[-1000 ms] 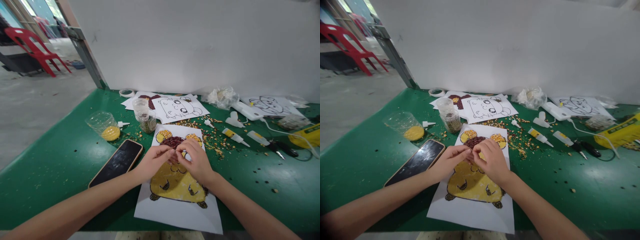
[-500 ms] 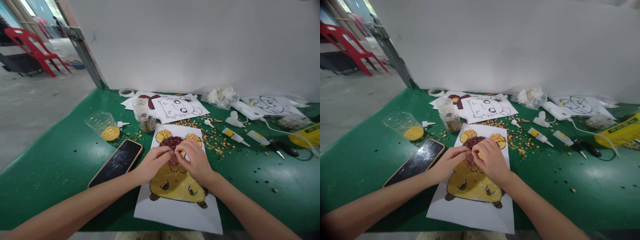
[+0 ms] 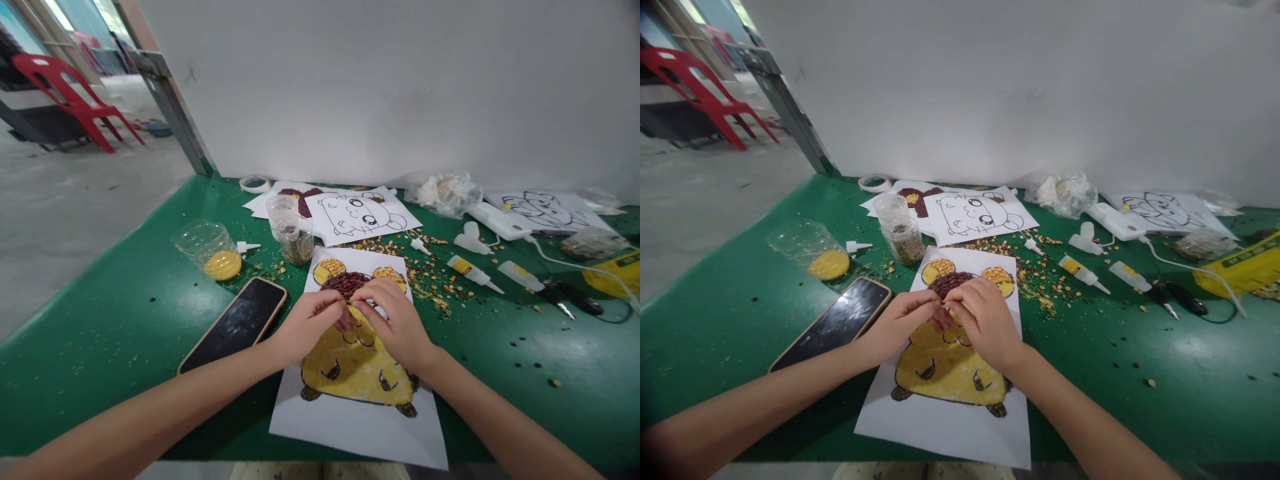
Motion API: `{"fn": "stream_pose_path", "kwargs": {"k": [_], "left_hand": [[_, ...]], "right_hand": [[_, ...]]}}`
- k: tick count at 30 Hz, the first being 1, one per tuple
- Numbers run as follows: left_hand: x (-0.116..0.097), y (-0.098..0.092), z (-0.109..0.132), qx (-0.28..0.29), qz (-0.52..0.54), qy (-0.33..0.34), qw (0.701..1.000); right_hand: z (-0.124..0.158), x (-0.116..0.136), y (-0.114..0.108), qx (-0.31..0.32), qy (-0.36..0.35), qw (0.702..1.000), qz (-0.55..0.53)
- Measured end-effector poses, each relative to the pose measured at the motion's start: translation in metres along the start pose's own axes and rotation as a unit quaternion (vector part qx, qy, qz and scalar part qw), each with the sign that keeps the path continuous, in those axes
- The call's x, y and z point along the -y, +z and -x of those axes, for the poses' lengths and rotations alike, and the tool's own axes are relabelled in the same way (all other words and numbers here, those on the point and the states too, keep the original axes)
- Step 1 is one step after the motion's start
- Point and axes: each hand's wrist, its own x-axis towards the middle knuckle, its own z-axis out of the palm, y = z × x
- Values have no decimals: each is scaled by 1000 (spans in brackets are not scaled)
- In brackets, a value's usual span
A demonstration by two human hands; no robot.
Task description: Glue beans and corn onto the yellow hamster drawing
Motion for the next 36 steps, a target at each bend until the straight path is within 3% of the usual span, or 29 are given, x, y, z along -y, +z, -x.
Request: {"fn": "stream_pose_path", "kwargs": {"k": [19,25,36], "left_hand": [[0,2,0,-1,9,-18,1000],[-1,2,0,-6,4,-30,1000],[1,-1,1,7,-49,12,999]], "right_hand": [[0,1,1,-29,-81,993,83],[1,1,3,-22,-57,995,79],[-1,2,4,9,37,999,-24]]}}
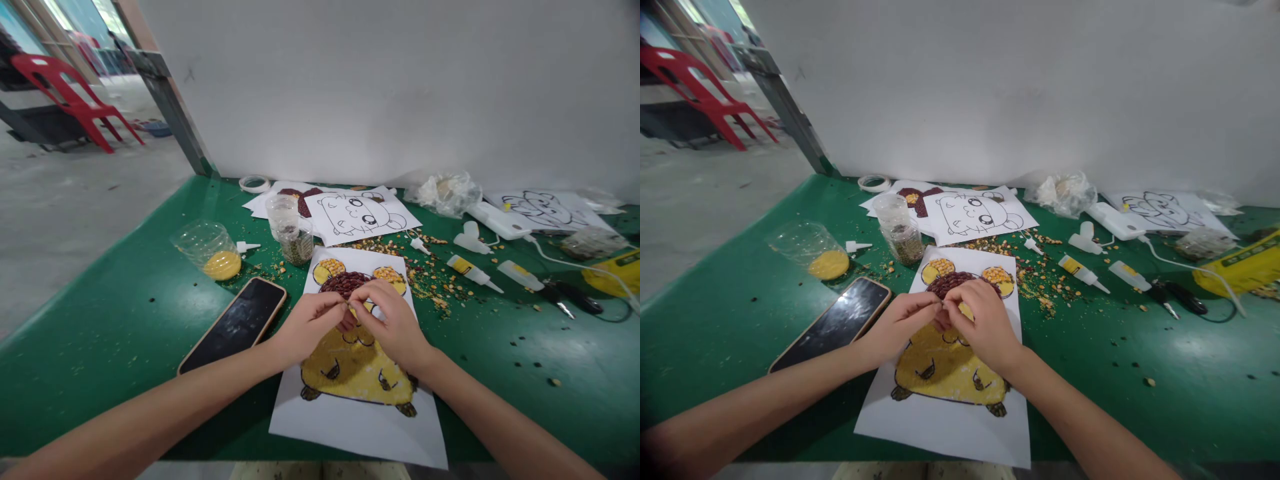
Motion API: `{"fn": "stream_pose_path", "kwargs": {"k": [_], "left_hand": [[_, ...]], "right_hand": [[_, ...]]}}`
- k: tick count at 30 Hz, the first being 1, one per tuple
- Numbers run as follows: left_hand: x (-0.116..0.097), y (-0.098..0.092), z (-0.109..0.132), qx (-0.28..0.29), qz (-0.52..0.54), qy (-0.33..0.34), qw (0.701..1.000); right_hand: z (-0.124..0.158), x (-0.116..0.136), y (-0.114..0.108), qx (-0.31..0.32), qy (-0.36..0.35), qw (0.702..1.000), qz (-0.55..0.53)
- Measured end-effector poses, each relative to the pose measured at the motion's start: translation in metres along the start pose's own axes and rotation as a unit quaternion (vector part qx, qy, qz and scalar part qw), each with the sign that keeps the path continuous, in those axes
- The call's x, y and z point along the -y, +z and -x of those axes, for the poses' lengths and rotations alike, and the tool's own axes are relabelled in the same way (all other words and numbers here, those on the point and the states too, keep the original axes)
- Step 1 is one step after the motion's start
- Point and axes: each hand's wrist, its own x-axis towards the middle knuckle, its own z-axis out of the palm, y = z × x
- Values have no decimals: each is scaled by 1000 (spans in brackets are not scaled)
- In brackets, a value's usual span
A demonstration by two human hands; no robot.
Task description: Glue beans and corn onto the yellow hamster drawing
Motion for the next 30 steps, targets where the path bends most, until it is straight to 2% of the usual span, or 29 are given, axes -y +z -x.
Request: {"fn": "stream_pose_path", "kwargs": {"k": [12,17,20,22,25,30], "left_hand": [[-8,0,2,-12,-137,31,990],[-6,0,3,-11,-145,41,988],[-5,0,3,-6,-126,33,991],[-3,0,3,-3,-103,24,994],[-3,0,3,-1,-64,13,998],[-6,0,2,-9,-57,10,998]], "right_hand": [[-1,3,-4,33,103,985,-137],[-2,2,-6,81,186,948,-247],[-3,1,-8,93,212,928,-293],[-4,2,-9,88,211,927,-296],[-3,3,-11,70,181,946,-258],[1,2,-9,10,57,994,-92]]}}
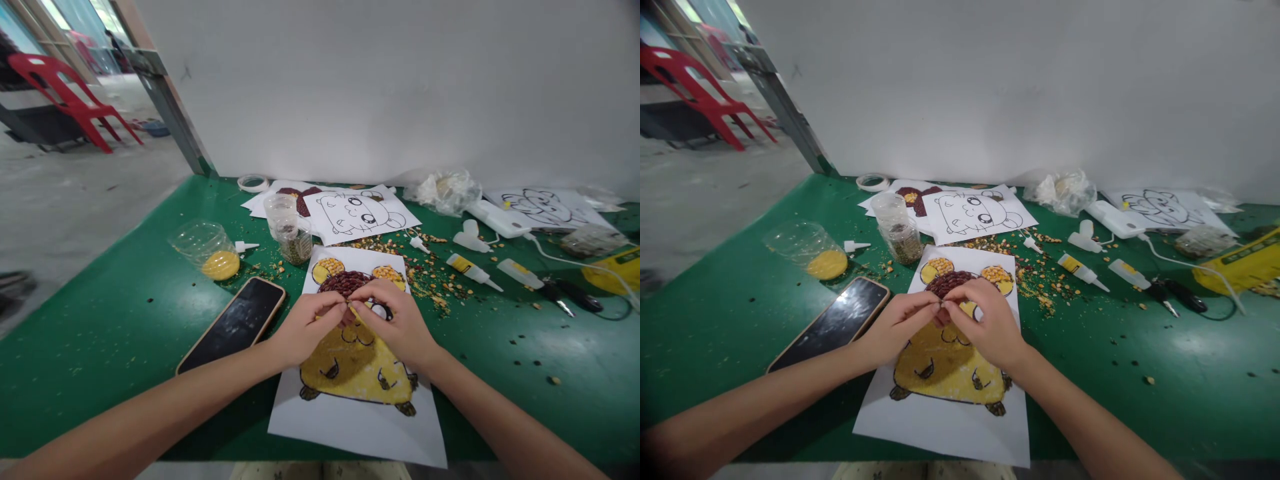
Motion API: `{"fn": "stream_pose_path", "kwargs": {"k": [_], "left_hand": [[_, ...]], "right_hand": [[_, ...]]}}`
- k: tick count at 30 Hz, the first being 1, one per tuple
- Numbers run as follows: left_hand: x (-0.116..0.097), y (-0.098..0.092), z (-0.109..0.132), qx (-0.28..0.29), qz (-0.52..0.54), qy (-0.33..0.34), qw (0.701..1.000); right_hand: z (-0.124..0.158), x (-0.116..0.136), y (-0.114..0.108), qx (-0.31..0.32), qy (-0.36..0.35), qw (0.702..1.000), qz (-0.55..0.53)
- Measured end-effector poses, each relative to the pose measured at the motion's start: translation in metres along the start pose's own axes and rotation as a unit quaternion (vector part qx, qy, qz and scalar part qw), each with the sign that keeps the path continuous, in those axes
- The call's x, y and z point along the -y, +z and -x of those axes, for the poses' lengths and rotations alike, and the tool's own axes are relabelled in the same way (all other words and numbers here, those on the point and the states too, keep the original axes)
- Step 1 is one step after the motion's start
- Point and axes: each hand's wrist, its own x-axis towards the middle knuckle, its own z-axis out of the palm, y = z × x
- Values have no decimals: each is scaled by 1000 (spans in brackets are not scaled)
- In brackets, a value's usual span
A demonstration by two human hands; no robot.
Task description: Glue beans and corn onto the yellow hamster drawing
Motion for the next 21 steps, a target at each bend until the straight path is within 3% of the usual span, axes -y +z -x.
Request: {"fn": "stream_pose_path", "kwargs": {"k": [3,21], "left_hand": [[-2,0,0,-4,-16,1,1000],[-1,0,-1,-5,-59,3,998]], "right_hand": [[1,-1,2,-11,-41,998,45],[1,-1,2,-8,-49,996,71]]}}
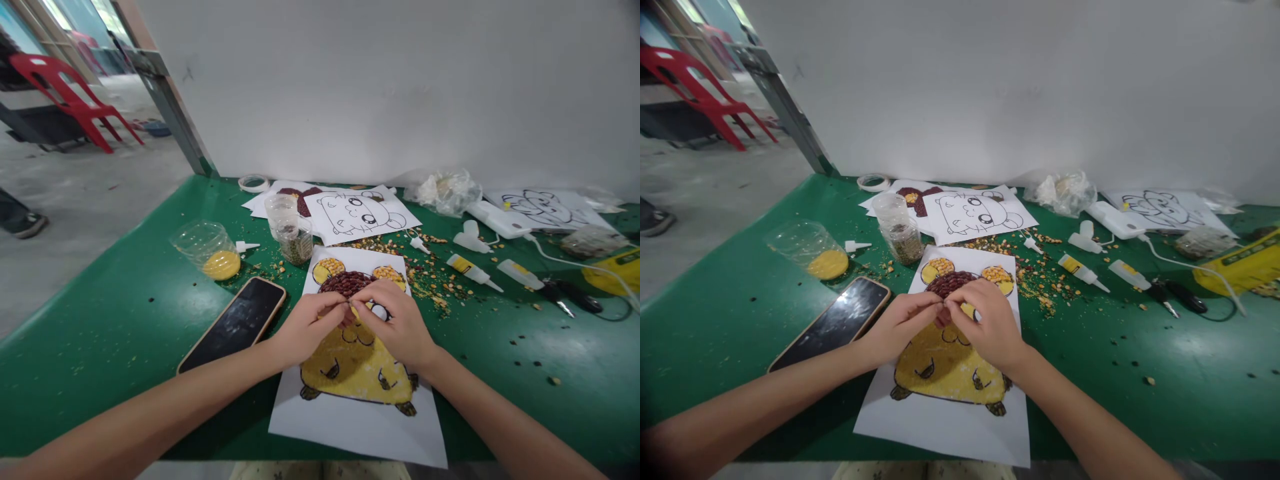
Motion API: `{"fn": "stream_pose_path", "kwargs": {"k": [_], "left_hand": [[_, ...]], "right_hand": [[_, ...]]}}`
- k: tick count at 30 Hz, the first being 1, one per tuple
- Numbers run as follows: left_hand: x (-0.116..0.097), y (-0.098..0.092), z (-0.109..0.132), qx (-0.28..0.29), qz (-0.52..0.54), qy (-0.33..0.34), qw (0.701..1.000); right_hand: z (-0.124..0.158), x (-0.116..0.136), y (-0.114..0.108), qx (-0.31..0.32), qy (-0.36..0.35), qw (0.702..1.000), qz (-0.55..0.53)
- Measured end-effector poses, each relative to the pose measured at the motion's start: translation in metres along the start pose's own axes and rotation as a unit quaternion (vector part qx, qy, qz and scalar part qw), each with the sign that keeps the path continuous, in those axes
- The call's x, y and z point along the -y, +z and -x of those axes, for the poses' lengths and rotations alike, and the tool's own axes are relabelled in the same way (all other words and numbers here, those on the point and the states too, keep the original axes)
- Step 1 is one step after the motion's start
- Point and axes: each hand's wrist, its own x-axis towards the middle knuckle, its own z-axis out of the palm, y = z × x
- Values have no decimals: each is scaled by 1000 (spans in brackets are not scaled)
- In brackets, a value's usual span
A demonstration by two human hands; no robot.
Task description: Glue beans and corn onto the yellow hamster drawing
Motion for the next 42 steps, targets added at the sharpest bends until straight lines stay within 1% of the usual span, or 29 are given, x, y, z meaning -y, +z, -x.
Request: {"fn": "stream_pose_path", "kwargs": {"k": [5,12,20,25,28,32,37,42], "left_hand": [[1,0,-1,-2,14,-3,1000],[5,2,-2,5,93,-25,995],[2,1,-3,7,122,-38,992],[2,2,-2,4,165,-48,985],[3,2,-2,1,167,-47,985],[3,2,-2,1,162,-42,986],[0,2,-1,-1,167,-41,985],[-3,1,-1,-18,143,-38,989]], "right_hand": [[-1,1,2,-18,-11,999,30],[1,0,8,-42,-15,997,62],[2,-3,10,-33,-9,997,70],[3,-5,7,-26,-16,999,41],[3,-4,6,-30,-20,999,27],[2,-3,6,-38,-22,998,34],[2,-2,6,-38,-18,999,35],[3,0,8,-47,-8,998,29]]}}
